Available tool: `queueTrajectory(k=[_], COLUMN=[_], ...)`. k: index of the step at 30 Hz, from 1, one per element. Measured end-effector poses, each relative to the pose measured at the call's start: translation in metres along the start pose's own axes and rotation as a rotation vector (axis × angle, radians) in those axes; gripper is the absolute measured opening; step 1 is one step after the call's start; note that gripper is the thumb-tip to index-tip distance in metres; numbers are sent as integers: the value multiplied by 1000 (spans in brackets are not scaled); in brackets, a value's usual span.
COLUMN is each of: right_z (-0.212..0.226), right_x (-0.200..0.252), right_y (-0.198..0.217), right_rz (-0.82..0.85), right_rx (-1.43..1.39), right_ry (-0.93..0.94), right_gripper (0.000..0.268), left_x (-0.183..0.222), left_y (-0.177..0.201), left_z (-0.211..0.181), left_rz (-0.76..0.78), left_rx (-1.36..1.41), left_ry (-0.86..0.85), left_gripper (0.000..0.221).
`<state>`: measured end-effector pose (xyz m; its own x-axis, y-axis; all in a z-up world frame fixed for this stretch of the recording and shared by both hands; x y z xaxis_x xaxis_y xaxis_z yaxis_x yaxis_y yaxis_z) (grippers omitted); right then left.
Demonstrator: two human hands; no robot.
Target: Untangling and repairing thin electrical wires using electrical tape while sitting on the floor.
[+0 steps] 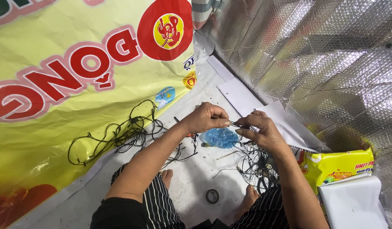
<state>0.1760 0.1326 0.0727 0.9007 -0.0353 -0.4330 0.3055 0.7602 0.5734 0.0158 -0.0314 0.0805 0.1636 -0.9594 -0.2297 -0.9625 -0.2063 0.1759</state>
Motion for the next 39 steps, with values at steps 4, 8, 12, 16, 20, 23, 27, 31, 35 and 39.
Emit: queueTrajectory(k=[4,8,12,16,20,23,27,31,35,39], right_z=[0,-4,8,-12,0,8,12,-2,-4,5], right_x=[1,3,0,6,8,8,9,12,12,11], right_y=[1,1,-5,-10,-8,-7,-7,-8,-4,-3], right_rz=[-13,-29,-82,-131,-173,-179,-163,-117,-135,-168], right_rx=[21,16,31,136,294,381,350,214,215,232], right_ry=[23,15,70,155,245,298,272,196,193,213], right_gripper=[17,19,24,19,13,7,7,15,13,11], left_x=[2,3,-2,-6,-5,-4,-1,-3,-6,-2], left_y=[-2,-3,-13,-14,-18,-22,-26,-31,-30,-30], left_z=[-2,-7,2,12,14,22,13,15,18,20], left_rz=[6,0,-3,-26,-59,-75,-87,-103,-113,-84], left_rx=[-15,-31,-35,-16,20,36,179,175,139,139], left_ry=[3,-8,-24,-16,51,124,146,109,67,66], left_gripper=[11,13,13,14,21,22,13,9,10,10])
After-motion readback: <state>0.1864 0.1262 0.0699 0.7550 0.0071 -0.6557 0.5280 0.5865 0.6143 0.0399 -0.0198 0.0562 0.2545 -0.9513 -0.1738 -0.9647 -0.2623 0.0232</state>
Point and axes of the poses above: each hand's wrist, its own x-axis away from the middle knuckle, its own y-axis out of the back of the hand, z = x × y, the point moved 3 cm from there along -x, towards the middle knuckle, and after that the axes turned 2 degrees about z, right-handed, at the moved point
